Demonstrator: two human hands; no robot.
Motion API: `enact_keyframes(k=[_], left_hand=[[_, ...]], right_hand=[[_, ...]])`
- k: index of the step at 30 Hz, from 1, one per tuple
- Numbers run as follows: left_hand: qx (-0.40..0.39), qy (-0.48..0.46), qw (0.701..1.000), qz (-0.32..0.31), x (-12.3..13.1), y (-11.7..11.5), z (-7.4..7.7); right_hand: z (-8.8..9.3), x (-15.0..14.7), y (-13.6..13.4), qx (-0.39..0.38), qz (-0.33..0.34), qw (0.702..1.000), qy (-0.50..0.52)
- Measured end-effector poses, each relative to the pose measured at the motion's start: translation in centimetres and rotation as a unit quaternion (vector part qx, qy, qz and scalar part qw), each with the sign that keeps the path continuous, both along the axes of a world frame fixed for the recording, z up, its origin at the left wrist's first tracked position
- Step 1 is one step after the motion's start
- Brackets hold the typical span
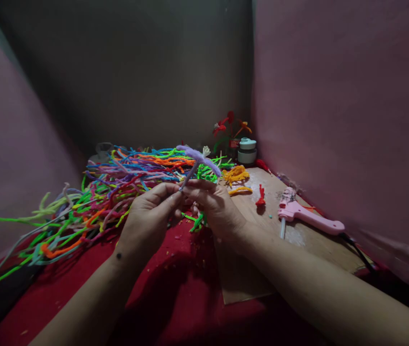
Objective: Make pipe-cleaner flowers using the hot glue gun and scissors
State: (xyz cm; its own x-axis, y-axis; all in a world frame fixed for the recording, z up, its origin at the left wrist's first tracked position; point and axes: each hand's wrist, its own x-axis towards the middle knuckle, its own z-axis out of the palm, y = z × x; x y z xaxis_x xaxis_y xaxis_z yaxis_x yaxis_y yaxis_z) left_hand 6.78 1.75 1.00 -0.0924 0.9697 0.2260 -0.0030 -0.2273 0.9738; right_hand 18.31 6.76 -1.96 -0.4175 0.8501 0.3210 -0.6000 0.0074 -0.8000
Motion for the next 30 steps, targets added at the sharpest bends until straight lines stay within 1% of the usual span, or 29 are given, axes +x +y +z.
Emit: enact_keyframes(k=[3,6,11,15,17,18,21,23,25,27,30], left_hand=[[-0.007,-0.023,1.0,-0.017,0.1,0.0,0.0],[-0.008,-0.035,0.999,-0.04,0.0,0.1,-0.2],[-0.009,-0.027,0.996,-0.087,-0.4,0.3,-0.3],[-0.017,0.013,0.995,-0.099,-0.5,0.2,0.0],[-0.009,0.047,0.995,-0.086,-0.4,0.1,0.0],[0.001,0.064,0.995,-0.075,-0.4,0.1,0.0],[0.046,0.127,0.99,-0.041,-0.3,0.1,-0.2],[0.081,0.191,0.978,-0.006,-0.3,0.2,-0.5],[0.106,0.239,0.964,0.035,-0.4,0.4,-0.8],[0.114,0.245,0.96,0.064,-0.4,0.5,-1.1],[0.116,0.205,0.968,0.084,-0.4,0.6,-1.4]], right_hand=[[0.4,0.0,-0.1,0.013,-0.009,1.0,-0.018],[0.3,0.0,0.0,-0.004,-0.006,1.0,-0.018],[-0.5,0.1,0.5,-0.018,0.033,0.999,-0.005],[-0.6,0.0,0.7,0.007,0.08,0.997,0.007],[-0.5,0.0,0.7,0.006,0.091,0.996,0.001],[-0.4,0.0,0.6,-0.002,0.085,0.996,-0.002],[-0.3,0.0,0.3,-0.017,0.027,0.999,-0.001],[-0.2,0.0,0.1,-0.013,-0.009,1.0,-0.002],[-0.2,0.0,0.0,-0.01,-0.025,1.0,-0.004],[-0.2,0.0,-0.1,-0.009,-0.033,0.999,-0.005],[-0.2,-0.1,-0.1,-0.003,-0.042,0.999,-0.012]])
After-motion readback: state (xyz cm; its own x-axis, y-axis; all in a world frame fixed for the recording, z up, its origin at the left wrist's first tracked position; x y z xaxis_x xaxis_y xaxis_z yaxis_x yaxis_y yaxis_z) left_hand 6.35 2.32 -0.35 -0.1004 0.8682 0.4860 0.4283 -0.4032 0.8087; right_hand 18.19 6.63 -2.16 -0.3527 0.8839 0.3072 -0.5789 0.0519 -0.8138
